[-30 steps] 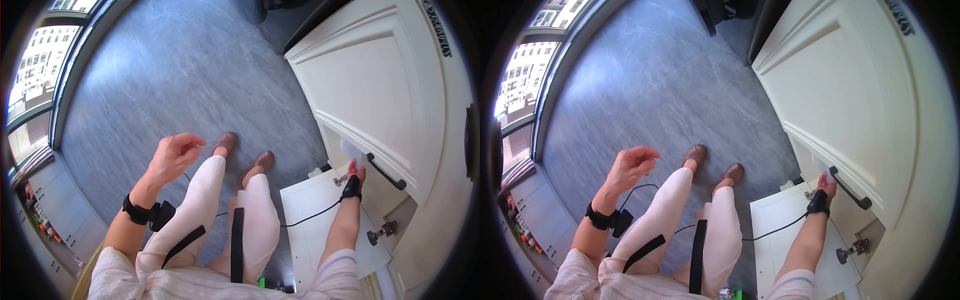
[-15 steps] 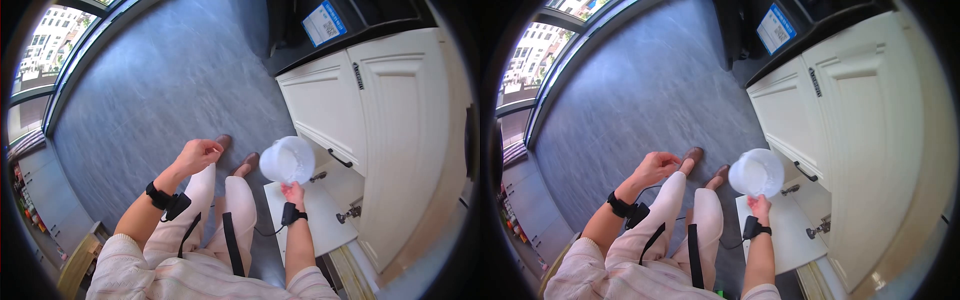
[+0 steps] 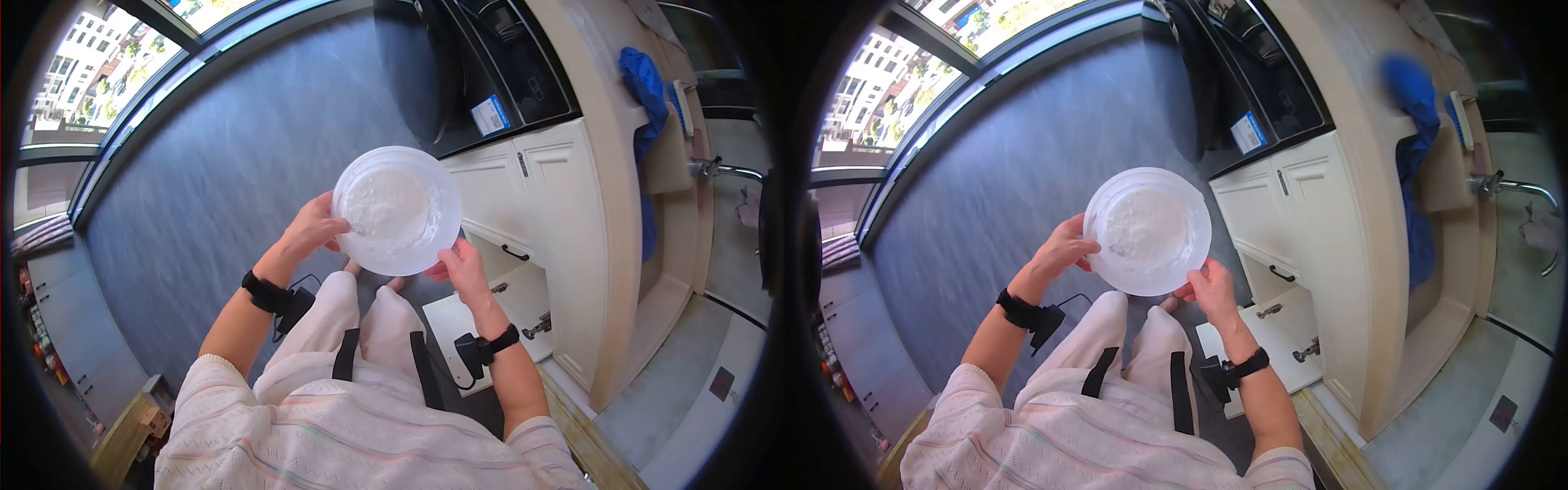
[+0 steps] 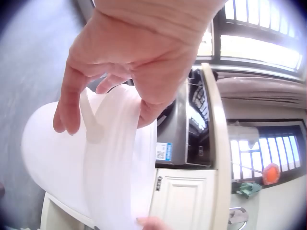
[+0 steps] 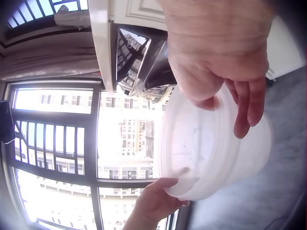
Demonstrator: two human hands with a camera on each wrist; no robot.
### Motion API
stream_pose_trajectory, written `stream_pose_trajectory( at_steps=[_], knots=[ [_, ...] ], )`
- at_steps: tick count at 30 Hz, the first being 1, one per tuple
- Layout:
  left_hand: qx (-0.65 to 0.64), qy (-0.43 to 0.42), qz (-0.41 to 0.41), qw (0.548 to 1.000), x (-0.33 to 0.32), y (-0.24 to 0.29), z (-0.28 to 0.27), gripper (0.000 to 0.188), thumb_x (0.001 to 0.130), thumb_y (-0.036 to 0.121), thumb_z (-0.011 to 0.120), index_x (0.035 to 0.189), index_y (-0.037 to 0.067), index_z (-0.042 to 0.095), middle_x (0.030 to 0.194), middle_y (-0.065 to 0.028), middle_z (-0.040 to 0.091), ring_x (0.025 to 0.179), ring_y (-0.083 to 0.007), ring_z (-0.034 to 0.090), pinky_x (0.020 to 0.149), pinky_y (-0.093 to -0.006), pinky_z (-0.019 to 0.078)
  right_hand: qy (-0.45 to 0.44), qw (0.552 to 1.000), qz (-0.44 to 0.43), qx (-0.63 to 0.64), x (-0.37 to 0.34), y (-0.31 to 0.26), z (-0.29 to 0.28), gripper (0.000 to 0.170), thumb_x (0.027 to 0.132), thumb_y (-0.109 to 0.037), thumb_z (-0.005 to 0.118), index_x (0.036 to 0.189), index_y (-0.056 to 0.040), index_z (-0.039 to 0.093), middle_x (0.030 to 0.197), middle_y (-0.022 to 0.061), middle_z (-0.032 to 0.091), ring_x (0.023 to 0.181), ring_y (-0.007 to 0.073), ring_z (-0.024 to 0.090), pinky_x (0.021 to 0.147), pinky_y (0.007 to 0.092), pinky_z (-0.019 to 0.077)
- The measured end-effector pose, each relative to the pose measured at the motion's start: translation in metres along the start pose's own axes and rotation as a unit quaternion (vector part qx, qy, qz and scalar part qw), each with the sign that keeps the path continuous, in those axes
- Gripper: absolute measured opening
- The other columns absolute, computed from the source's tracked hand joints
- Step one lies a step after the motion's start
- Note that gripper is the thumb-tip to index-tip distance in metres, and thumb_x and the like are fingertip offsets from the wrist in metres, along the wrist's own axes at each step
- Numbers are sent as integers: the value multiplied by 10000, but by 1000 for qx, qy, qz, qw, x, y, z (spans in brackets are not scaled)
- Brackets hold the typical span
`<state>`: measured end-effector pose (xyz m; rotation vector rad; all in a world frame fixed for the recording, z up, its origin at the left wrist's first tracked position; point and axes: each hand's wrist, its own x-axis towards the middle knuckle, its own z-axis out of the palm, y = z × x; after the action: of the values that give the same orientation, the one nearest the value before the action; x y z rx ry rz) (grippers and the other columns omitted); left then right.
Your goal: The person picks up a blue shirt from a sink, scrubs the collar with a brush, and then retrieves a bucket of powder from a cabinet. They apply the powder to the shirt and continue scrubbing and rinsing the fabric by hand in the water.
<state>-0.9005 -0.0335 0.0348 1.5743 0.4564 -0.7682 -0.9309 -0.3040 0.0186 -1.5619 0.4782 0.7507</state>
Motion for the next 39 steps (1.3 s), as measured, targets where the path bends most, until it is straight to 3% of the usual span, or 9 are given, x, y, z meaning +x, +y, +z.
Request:
stream_pose_trajectory(
  at_steps=[3,5,9,16,21,23,25,28,39],
  knots=[
    [-28,28,51,998,-25,44,-20,446,665,76,574,1104,11,524,941,-128,596,779,-194,599,530,-285,510,-11,996,-43,-81,-12,-65,3,342,803,-152,515,1070,61,486,785,133,630,656,242,638,577,296,505],
    [-52,48,86,994,-41,74,-34,422,657,51,559,1076,5,542,927,-121,600,755,-192,601,525,-283,508,108,875,-282,-379,-29,-116,7,420,813,-177,558,1129,76,446,902,184,618,766,295,623,661,348,491],
    [-52,85,198,975,-72,134,-61,436,670,28,529,1105,-10,523,866,-54,596,658,-131,584,501,-232,476,89,717,-523,-453,-69,-226,30,424,771,-160,602,1130,25,471,1079,197,540,1013,311,525,845,381,416],
    [0,202,435,878,-81,242,-60,430,716,9,405,1132,-32,508,942,-52,592,809,-84,544,723,-206,438,74,587,-628,-504,-99,-292,11,436,734,-130,628,1124,14,498,1108,164,531,1082,298,481,909,383,385],
    [95,304,478,819,-70,315,-7,433,715,18,411,1135,2,512,907,-83,595,792,-78,547,704,-204,432,123,563,-636,-514,-95,-317,-48,396,762,-173,581,1092,27,494,1090,169,542,1088,308,480,926,381,364],
    [154,338,502,781,-55,340,16,420,711,30,431,1124,15,513,930,-154,588,824,-180,581,732,-272,448,140,559,-637,-512,-80,-334,-75,390,768,-166,568,1096,31,490,1089,171,544,1087,308,482,926,385,365],
    [259,424,570,655,-26,360,36,402,717,55,456,1112,11,510,977,-213,567,876,-321,571,789,-358,440,147,630,-580,-495,-60,-346,-101,397,771,-93,566,1140,25,480,1140,190,517,1114,323,457,929,383,375],
    [263,421,587,640,2,385,66,396,726,73,466,1111,-16,489,1039,-209,541,923,-374,540,818,-412,426,151,686,-498,-509,-37,-361,-123,383,810,-111,513,1164,24,454,1171,200,495,1124,333,444,948,388,355],
    [301,363,609,637,53,446,110,363,724,79,483,1079,3,505,1010,-176,549,904,-358,542,793,-419,425,156,664,-265,-682,67,-421,-148,363,854,-164,384,1184,-20,426,1284,172,401,1182,305,400,959,467,320]
  ],
)
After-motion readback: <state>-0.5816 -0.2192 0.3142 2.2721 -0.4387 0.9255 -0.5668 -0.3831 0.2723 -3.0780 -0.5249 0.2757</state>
